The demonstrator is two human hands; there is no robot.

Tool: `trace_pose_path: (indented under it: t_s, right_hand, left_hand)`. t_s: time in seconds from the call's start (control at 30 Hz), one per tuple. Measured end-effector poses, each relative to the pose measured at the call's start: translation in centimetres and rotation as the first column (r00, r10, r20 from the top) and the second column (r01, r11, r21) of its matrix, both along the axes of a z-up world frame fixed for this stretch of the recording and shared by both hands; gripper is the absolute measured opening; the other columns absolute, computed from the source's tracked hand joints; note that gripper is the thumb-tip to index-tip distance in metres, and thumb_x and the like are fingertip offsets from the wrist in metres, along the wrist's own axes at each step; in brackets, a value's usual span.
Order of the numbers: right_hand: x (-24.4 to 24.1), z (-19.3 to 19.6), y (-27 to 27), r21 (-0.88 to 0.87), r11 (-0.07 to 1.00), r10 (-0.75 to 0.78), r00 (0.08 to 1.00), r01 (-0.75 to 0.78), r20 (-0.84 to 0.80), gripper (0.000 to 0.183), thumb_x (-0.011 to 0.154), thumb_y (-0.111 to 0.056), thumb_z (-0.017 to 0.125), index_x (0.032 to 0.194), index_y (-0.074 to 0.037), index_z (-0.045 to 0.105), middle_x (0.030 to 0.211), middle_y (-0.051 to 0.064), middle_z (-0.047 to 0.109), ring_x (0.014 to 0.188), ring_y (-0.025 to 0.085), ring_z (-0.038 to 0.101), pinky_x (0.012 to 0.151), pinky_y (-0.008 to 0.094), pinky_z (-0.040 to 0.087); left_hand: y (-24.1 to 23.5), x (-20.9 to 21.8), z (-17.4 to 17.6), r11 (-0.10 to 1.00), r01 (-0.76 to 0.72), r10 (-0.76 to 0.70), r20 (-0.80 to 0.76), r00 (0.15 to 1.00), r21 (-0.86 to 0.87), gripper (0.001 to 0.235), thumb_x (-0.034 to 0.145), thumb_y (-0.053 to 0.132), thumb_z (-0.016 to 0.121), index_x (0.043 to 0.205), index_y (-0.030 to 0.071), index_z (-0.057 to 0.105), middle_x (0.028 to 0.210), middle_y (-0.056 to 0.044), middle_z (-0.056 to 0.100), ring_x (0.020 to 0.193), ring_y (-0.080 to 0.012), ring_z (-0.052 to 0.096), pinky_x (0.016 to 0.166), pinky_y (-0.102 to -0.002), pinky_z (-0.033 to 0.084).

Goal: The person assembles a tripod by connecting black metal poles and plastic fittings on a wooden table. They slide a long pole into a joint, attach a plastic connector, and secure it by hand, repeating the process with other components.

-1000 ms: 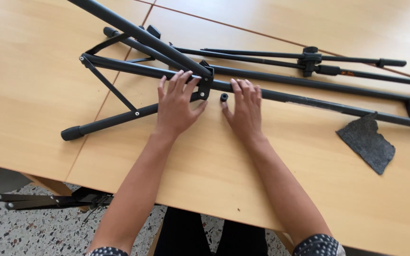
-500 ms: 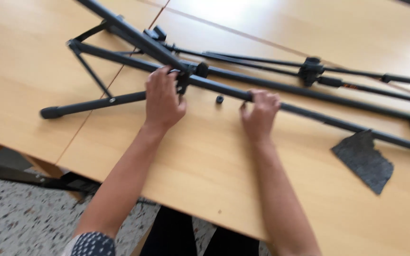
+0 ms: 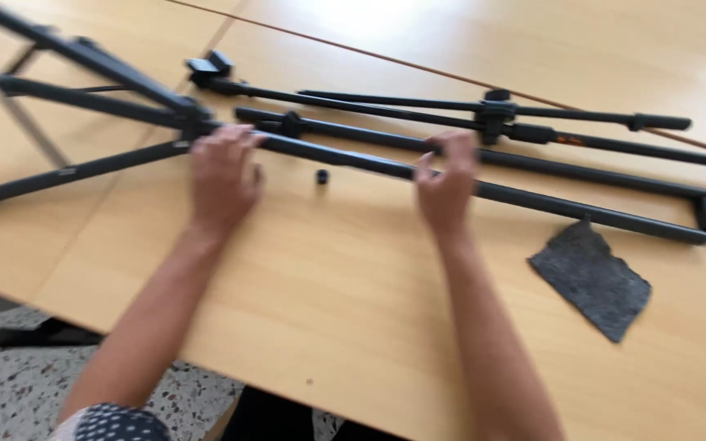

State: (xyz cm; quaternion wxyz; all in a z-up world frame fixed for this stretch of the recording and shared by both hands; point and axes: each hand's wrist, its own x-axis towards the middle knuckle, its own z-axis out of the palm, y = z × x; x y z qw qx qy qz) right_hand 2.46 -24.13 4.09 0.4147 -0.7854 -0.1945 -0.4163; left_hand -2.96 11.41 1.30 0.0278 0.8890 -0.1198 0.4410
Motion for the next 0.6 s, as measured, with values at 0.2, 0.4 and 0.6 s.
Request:
trace_pose_path:
  t_s: [0.2, 0.4, 0.6]
  right_hand:
    - [-0.9, -1.0, -12.9, -0.459, 0.836, -0.432, 0.876, 0.299, -0.216, 0.022, 0.096, -0.019, 0.067, 0.113, -0.004, 0.070, 0.112, 0.013, 0.063, 0.106, 0.032, 0.059, 0.090, 0.047, 0.046]
    - [-1.1, -2.3, -10.7, -0.454, 0.857, -0.385, 0.888, 0.244, -0.249, 0.020, 0.099, -0.020, 0.062, 0.109, -0.007, 0.074, 0.113, 0.009, 0.067, 0.109, 0.029, 0.062, 0.102, 0.051, 0.042]
    - [-11.8, 10.1, -5.6, 0.513, 0.733, 0.587, 0.796, -0.446, -0.147, 0.035, 0.094, 0.010, 0.057, 0.078, -0.020, 0.046, 0.079, -0.002, 0.046, 0.074, 0.013, 0.050, 0.073, 0.031, 0.044]
  left_hand:
    - [5.3, -0.3, 1.0, 0.980, 0.009, -0.014, -0.025, 1.000, -0.197, 0.049, 0.076, -0.010, 0.069, 0.124, -0.011, 0.059, 0.124, -0.028, 0.060, 0.119, -0.0466, 0.056, 0.112, -0.052, 0.042]
    - [4.6, -1.0, 3.2, 0.902, -0.038, 0.044, 0.005, 0.999, -0.431, 0.037, 0.081, -0.013, 0.049, 0.116, -0.021, 0.057, 0.130, -0.035, 0.053, 0.128, -0.0492, 0.048, 0.114, -0.060, 0.034]
    - [2.3, -0.8, 4.5, 0.918, 0.021, -0.026, -0.008, 1.000, -0.396, 0.025, 0.101, 0.002, 0.051, 0.122, -0.010, 0.058, 0.128, -0.028, 0.055, 0.123, -0.0442, 0.050, 0.105, -0.054, 0.033]
